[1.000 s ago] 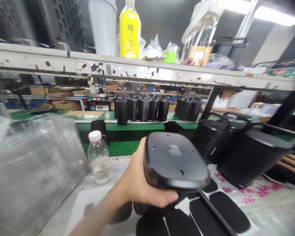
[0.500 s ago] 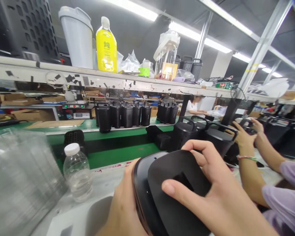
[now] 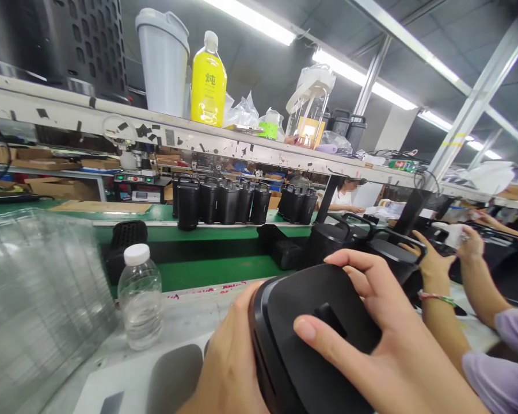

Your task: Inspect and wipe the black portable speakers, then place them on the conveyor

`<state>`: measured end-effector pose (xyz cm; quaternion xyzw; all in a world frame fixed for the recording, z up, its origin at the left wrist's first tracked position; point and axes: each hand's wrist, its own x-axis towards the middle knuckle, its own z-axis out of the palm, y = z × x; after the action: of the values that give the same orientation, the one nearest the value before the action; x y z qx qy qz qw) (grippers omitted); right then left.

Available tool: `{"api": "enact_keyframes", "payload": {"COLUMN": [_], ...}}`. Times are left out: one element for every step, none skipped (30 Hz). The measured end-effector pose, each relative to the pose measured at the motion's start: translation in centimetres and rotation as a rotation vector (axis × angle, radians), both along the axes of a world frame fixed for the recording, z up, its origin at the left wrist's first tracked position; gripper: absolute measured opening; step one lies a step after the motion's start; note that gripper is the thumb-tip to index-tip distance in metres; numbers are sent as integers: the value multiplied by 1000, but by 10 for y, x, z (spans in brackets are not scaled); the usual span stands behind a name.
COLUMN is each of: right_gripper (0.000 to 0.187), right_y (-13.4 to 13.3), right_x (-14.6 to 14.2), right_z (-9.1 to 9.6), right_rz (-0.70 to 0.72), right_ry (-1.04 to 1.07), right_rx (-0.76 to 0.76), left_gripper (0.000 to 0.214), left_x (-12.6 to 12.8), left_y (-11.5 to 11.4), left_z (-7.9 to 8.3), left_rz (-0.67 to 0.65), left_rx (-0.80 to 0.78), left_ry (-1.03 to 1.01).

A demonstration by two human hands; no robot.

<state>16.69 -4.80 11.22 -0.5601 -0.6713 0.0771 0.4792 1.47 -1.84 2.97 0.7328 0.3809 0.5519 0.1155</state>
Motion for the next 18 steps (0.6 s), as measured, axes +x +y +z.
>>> {"api": "enact_keyframes", "payload": {"right_gripper": [54, 53, 52, 51, 51, 51, 51, 52, 52, 52, 52, 52, 52, 52, 52, 51, 50, 48], "right_y": [0, 0, 0, 0, -1, -1, -2, -2, -2, -2, -2, -2, -2, -2, -3, -4, -6, -8], "right_x": [0, 1, 1, 1, 0, 0, 0, 0, 0, 1, 1, 2, 3, 3, 3, 3, 1, 0], "right_z": [0, 0, 0, -1, -1, -2, -2, -3, -5, -6, -7, -8, -9, -9, -8, -7, -5, -2], "right_rz": [6, 11, 15, 16, 16, 16, 15, 13, 11, 11, 10, 9, 7, 4, -3, -14, -29, -44], "right_ry": [10, 24, 36, 43, 43, 38, 33, 29, 27, 28, 31, 35, 37, 38, 37, 33, 28, 22], "right_rx": [-7, -17, -24, -30, -34, -38, -39, -41, -45, -51, -52, -56, -53, -45, -36, -32, -34, -45], "left_gripper": [63, 62, 61, 60, 59, 58, 57, 57, 57, 57, 57, 59, 60, 62, 64, 64, 63, 62], "left_x": [0, -1, -1, -1, -2, -2, -2, -2, -2, -2, -2, -2, -2, -2, -2, -2, -1, -1], "left_y": [1, 1, 1, 1, 1, 1, 1, 1, 0, 0, 0, 0, 0, -1, -1, -1, -1, -2], "left_z": [0, -1, -1, -1, -1, -1, -2, -2, -3, -3, -5, -6, -7, -9, -10, -11, -12, -13], "left_rz": [-9, -11, -9, -10, -15, -21, -31, -45, -56, -61, -68, -80, -92, -103, -112, -118, -119, -112], "left_rx": [0, 5, 16, 32, 47, 61, 69, 76, 82, 85, 85, 78, 68, 59, 54, 50, 46, 41], "left_ry": [5, 8, 8, 7, 5, 4, 4, 6, 9, 14, 19, 23, 24, 22, 18, 12, 6, 2]}}
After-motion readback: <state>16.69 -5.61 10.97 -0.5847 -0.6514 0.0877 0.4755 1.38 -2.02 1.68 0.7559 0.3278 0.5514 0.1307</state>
